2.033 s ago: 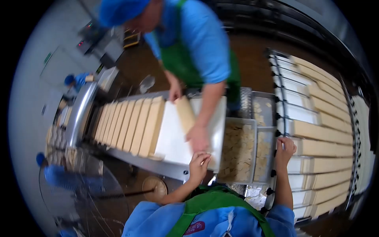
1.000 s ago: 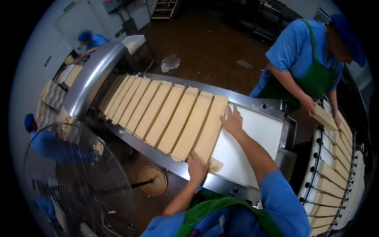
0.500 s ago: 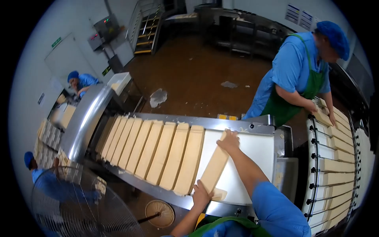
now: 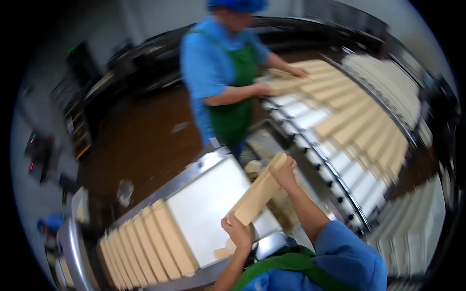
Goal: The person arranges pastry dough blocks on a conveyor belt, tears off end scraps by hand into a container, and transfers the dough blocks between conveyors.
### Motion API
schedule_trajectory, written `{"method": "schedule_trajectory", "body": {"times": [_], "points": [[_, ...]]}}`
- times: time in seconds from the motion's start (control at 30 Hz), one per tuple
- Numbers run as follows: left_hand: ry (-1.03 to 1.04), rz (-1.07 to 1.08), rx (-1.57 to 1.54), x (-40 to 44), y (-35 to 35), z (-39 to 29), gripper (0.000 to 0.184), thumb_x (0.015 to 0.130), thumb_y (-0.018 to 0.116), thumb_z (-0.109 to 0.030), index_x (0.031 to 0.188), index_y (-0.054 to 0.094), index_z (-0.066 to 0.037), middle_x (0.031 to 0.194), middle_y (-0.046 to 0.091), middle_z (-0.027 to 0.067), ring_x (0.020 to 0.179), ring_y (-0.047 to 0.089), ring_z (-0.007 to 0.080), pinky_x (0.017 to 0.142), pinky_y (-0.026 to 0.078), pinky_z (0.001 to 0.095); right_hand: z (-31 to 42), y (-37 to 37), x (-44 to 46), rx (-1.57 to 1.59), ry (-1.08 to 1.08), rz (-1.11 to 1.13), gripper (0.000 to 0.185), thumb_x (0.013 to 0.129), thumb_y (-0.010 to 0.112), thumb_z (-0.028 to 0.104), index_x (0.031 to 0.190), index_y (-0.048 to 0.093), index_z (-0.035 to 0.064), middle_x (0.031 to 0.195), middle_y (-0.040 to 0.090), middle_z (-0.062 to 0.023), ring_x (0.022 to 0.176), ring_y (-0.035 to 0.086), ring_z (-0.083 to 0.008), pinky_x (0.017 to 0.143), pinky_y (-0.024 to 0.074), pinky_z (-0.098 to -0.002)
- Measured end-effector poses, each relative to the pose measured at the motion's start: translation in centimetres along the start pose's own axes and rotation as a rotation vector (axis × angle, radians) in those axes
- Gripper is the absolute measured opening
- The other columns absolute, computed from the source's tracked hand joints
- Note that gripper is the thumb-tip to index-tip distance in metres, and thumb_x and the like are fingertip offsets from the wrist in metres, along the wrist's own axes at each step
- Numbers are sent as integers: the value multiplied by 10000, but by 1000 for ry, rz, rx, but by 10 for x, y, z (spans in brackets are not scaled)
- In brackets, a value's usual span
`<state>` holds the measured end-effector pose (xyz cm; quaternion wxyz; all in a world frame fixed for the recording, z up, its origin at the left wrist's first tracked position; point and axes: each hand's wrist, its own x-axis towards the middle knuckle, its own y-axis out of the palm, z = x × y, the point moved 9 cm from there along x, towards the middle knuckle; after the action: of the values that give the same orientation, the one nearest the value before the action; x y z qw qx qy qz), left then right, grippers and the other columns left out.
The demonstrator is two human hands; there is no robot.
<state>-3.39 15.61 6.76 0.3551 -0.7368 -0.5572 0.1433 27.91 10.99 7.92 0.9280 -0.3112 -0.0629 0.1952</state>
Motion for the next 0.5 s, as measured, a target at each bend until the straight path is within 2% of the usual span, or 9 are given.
{"method": "schedule_trajectory", "body": {"times": [0.17, 0.2, 0.27, 0.3, 0.33, 0.37, 0.4, 0.47, 0.5], "points": [[343, 244, -158, -39, 62, -137, 702, 655, 691, 19, 1304, 437, -65, 1302, 273, 259, 1175, 358, 467, 986, 374, 463, -117, -225, -10, 51, 258, -338, 804, 722, 672, 367, 1297, 259, -14, 1255, 317, -289, 1108, 453, -458, 934, 434, -474], [550, 252, -206, -57, 73, -166, 668, 649, 698, 16, 1273, 474, -64, 1305, 265, 261, 1182, 351, 472, 971, 390, 465, -147, -266, -12, -22, 281, -420, 815, 723, 675, 388, 1286, 261, -32, 1256, 332, -308, 1083, 482, -476, 953, 414, -474], [927, 175, -173, -99, 89, -212, 527, 662, 715, -28, 1168, 574, -73, 1288, 334, 221, 1119, 471, 396, 888, 467, 402, -194, -337, -29, 62, 495, -430, 814, 728, 669, 416, 1271, 311, -72, 1216, 371, -319, 1021, 533, -443, 750, 551, -506], [937, 190, -176, -109, 94, -223, 527, 662, 715, -28, 1168, 574, -73, 1288, 334, 221, 1119, 471, 396, 888, 467, 402, -224, -365, -34, -23, 504, -459, 787, 730, 657, 419, 1244, 351, -92, 1199, 402, -313, 987, 561, -426, 605, 581, -486], [699, 660, -322, -121, 131, -225, 509, 685, 708, -38, 1176, 579, -83, 1267, 381, 187, 1030, 536, 339, 841, 486, 362, -238, -388, -43, 33, 568, -403, 778, 732, 641, 423, 1234, 373, -109, 1171, 452, -304, 969, 582, -433, 562, 579, -467], [582, 908, -398, -136, 152, -229, 500, 696, 705, -43, 1179, 581, -88, 1256, 405, 169, 985, 568, 311, 817, 496, 343, -249, -406, -53, 6, 646, -320, 807, 727, 624, 446, 1247, 368, -115, 1152, 492, -306, 982, 600, -410, 465, 556, -440], [431, 1131, -445, -152, 171, -230, 491, 708, 701, -48, 1183, 584, -93, 1245, 429, 152, 941, 600, 283, 793, 506, 323, -271, -417, -57, -25, 660, -259, 801, 745, 594, 472, 1255, 380, -108, 1163, 504, -316, 1003, 593, -415, 522, 549, -484], [1625, 782, -491, -214, 129, -283, 447, 769, 654, -58, 1208, 586, -101, 1210, 494, 109, 790, 638, 211, 718, 517, 283, -325, -434, -56, -51, 684, -203, 798, 764, 564, 498, 1263, 391, -100, 1174, 515, -325, 1024, 586, -419, 579, 543, -529], [1630, 793, -492, -222, 137, -288, 447, 769, 654, -58, 1208, 586, -101, 1210, 494, 109, 790, 638, 211, 718, 517, 283, -329, -439, -43, -196, 578, -142, 741, 794, 511, 495, 1247, 435, -86, 1199, 515, -320, 1076, 549, -427, 715, 486, -565]]}}
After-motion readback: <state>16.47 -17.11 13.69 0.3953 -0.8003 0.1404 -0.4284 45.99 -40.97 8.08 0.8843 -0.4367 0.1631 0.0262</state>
